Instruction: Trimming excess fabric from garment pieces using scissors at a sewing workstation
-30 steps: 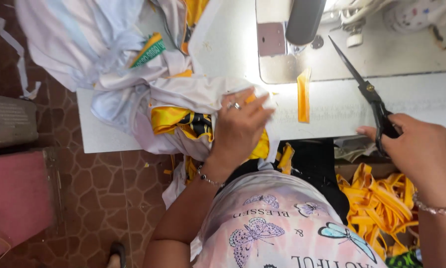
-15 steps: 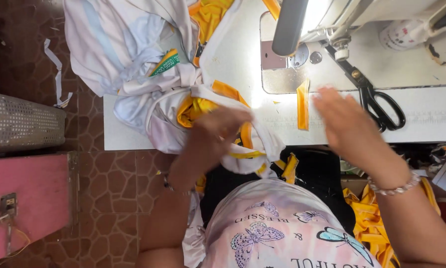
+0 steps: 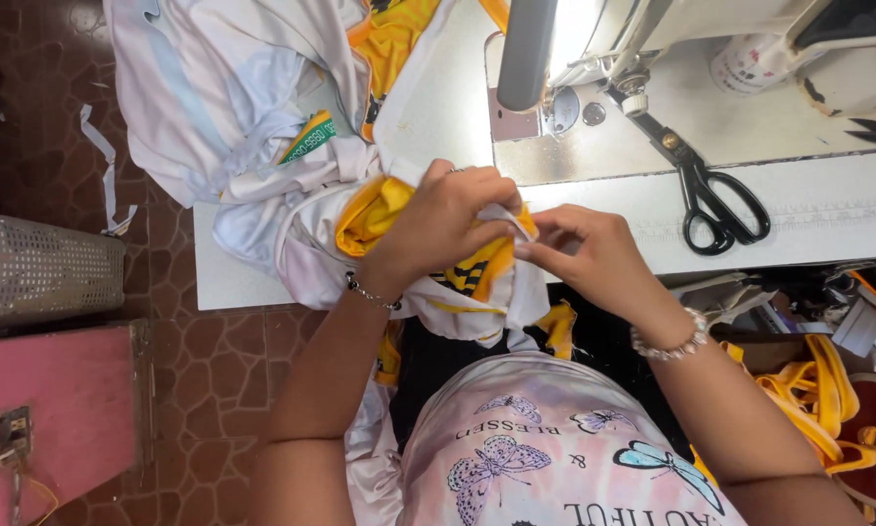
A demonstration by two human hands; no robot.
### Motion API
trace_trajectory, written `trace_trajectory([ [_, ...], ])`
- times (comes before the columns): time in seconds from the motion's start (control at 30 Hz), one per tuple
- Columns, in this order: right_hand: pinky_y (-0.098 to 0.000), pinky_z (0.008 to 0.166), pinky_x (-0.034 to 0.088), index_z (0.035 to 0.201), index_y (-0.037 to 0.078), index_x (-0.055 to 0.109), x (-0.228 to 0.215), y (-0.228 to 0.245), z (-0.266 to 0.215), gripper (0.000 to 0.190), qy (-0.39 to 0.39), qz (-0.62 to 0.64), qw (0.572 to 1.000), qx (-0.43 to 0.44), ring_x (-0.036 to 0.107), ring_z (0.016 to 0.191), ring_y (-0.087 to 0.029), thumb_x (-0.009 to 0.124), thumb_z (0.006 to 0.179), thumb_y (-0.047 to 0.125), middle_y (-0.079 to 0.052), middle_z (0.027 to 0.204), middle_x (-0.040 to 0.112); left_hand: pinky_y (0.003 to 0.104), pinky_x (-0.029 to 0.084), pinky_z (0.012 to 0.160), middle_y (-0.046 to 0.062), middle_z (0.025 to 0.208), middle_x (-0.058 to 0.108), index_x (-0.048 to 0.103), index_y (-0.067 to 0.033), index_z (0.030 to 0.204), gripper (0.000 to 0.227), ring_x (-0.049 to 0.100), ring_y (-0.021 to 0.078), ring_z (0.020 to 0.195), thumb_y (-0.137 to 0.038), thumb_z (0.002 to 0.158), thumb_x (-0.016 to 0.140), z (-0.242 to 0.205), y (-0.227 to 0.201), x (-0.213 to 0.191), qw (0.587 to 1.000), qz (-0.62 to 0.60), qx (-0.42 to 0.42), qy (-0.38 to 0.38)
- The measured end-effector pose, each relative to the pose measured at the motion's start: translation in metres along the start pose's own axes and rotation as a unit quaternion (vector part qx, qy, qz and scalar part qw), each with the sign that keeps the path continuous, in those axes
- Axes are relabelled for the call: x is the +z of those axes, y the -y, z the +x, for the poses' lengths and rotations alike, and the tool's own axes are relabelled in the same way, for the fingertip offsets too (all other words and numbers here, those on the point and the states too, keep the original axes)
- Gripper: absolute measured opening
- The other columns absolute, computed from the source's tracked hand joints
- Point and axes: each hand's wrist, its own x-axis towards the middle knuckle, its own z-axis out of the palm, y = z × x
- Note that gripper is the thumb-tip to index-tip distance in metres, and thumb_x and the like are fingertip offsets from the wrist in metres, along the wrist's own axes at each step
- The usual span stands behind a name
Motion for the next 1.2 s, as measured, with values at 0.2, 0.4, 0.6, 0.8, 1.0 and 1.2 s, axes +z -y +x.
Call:
trace_trajectory([
  [0.2,-0.0285,0.076,0.056,0.102,0.006,0.078,-0.002,-0.009,0.009,0.015,-0.135,0.094,0.986,0.006,0.065,0.075,-0.01,0.085,0.089,0.01,-0.004,0.071,0.07,0.047,0.04,0.082,0.004,0.078,0.07,0.07,-0.0164,0.094,0.038,0.07,0.0273,0.077,-0.053,0.087,0.079,-0.021,0.013,-0.037,0.99,0.106,0.0,-0.093],
  [0.4,-0.051,0.065,0.051,0.112,0.006,0.067,0.02,-0.037,0.012,0.017,-0.061,-0.048,0.996,-0.053,0.069,0.072,-0.046,0.063,0.103,0.019,-0.025,0.071,0.066,0.052,0.034,0.096,-0.001,0.096,0.074,0.075,-0.025,0.098,0.012,0.069,0.024,0.098,-0.037,0.097,0.074,-0.059,0.07,-0.066,0.973,0.194,-0.126,-0.029],
  [0.6,-0.0199,0.056,0.051,0.104,0.017,0.082,0.013,0.009,-0.037,0.02,-0.04,0.063,0.994,-0.077,0.058,0.052,-0.004,0.073,0.088,0.008,-0.003,0.064,0.076,0.049,0.032,0.114,0.003,0.125,0.074,0.074,-0.0197,0.097,0.014,0.049,0.0312,0.142,-0.034,0.097,0.073,-0.088,0.068,-0.079,0.992,-0.03,-0.076,-0.091],
  [0.8,-0.0316,0.051,0.048,0.099,0.004,0.078,0.02,-0.003,-0.022,0.015,-0.188,0.064,0.974,0.105,0.047,0.052,-0.013,0.067,0.093,0.012,-0.012,0.054,0.056,0.035,0.053,0.08,0.0,0.08,0.054,0.08,-0.0171,0.102,0.004,0.061,0.0212,0.075,-0.017,0.099,0.082,-0.049,0.05,-0.069,0.968,0.01,-0.003,-0.251],
  [1.0,-0.0226,0.038,0.028,0.071,0.001,0.066,0.029,-0.056,-0.004,0.031,-0.168,-0.053,0.979,0.107,0.033,0.038,-0.008,0.064,0.1,0.01,0.0,0.036,0.038,0.041,0.048,0.08,0.007,0.093,0.061,0.072,-0.0116,0.097,0.008,0.064,0.0274,0.087,-0.007,0.095,0.066,-0.01,0.019,0.055,0.965,0.107,0.045,-0.233],
  [1.2,-0.0502,0.067,0.054,0.08,0.01,0.068,-0.011,-0.043,-0.01,0.043,-0.134,-0.363,0.902,0.191,0.072,0.069,-0.044,0.072,0.094,0.051,-0.018,0.062,0.067,0.042,0.052,0.083,0.008,0.097,0.058,0.066,-0.009,0.11,0.018,0.062,0.0281,0.097,-0.007,0.093,0.072,-0.015,-0.011,0.067,0.994,-0.017,-0.06,-0.09],
])
